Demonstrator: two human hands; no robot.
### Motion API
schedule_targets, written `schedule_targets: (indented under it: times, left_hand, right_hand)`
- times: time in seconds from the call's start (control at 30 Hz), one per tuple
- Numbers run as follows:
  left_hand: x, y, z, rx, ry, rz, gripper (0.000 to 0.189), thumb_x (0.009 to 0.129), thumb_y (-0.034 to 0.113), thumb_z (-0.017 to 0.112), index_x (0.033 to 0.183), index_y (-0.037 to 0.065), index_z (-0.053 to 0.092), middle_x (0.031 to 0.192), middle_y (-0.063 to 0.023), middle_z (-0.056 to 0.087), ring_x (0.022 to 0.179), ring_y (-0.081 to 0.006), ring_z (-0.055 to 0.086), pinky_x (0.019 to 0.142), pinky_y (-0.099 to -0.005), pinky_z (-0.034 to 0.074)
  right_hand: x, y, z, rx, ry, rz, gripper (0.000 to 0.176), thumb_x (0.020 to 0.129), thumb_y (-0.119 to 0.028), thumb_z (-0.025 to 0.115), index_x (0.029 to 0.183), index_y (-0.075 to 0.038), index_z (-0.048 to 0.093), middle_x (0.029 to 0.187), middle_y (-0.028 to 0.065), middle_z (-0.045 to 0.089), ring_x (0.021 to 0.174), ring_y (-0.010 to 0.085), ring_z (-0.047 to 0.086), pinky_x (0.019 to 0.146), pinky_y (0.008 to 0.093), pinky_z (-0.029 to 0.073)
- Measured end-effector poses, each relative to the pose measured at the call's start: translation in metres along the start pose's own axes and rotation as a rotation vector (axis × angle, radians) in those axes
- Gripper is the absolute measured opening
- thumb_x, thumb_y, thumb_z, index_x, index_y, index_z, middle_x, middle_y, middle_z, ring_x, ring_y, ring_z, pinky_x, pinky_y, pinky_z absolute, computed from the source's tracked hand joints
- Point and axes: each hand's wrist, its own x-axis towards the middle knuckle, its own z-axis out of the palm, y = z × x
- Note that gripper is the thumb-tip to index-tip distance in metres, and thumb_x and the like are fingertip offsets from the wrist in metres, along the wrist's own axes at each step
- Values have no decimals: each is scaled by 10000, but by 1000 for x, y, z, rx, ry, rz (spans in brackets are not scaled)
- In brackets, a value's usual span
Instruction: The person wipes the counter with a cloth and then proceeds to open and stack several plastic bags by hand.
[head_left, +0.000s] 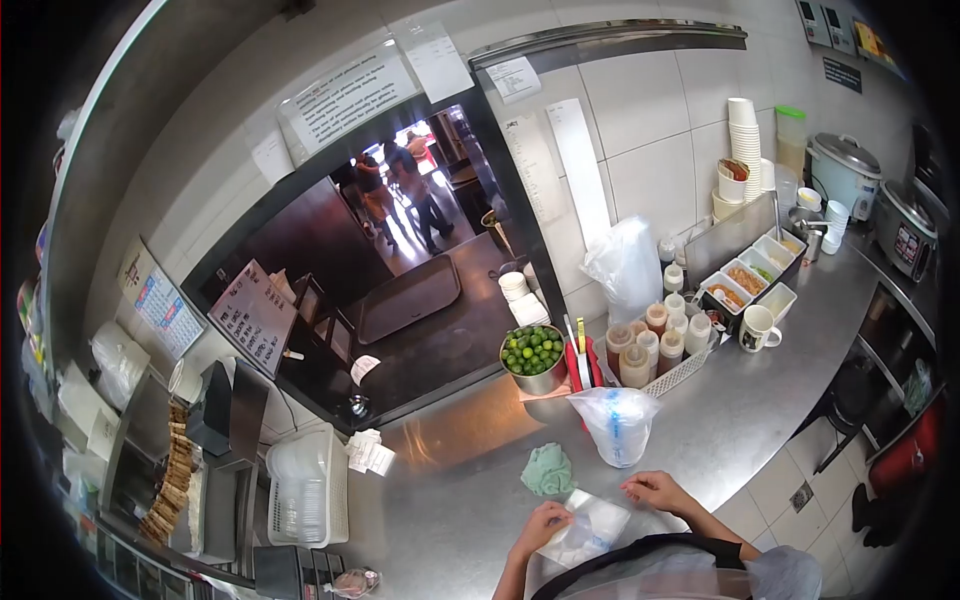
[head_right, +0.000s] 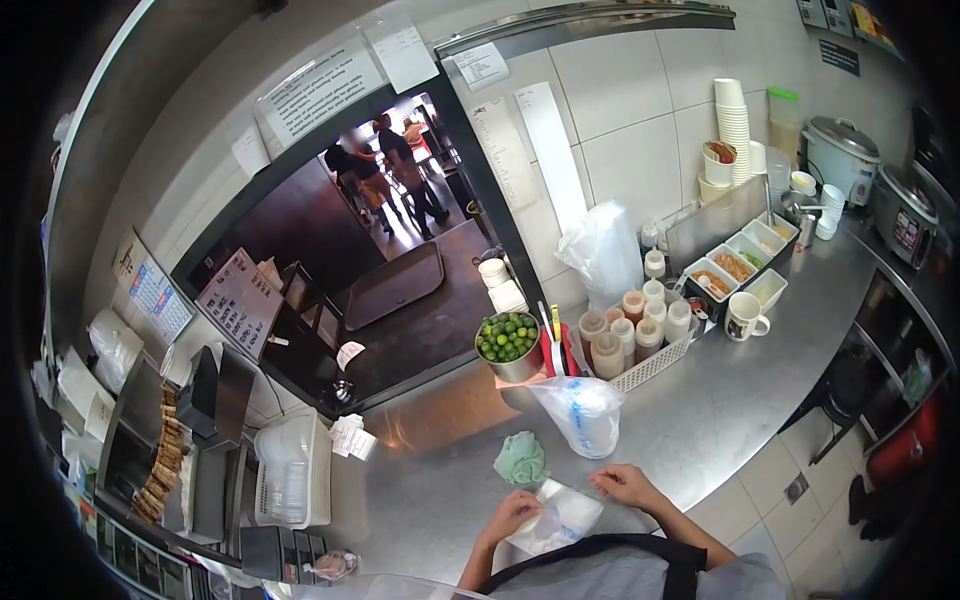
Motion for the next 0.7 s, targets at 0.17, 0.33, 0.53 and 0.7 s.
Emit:
schedule_targets:
  times: [0.17,0.33,0.53,0.7]
  left_hand:
    - [5,25,-18,-633,266,-336,129,868,148,572,905,30,608,784,46,574,717,-58,506,679,-202,406]
    - [5,51,-28,-470,89,-257,159,886,137,547,974,10,586,869,41,591,804,-41,503,741,-191,400]
    - [15,62,-22,-574,143,-148,274,885,159,551,1124,27,550,1054,-23,587,946,-95,527,835,-220,396]
    - [26,147,-18,-527,499,124,358,875,116,550,1208,-1,487,1149,-114,565,1061,-188,536,888,-274,411]
  right_hand:
    - [-8,-33,12,-302,-49,-164,421,824,-270,622,1138,0,544,1012,144,599,934,214,574,838,309,439]
    - [0,-49,26,-472,-44,-444,588,775,-296,675,1255,-42,450,1239,190,478,1126,290,487,942,358,373]
    - [40,-33,44,-336,-83,-391,332,764,-184,692,1019,-3,579,971,134,610,902,157,574,785,285,443]
    - [45,-82,70,-105,265,-454,238,790,-192,647,890,16,587,724,126,592,618,233,560,583,303,430]
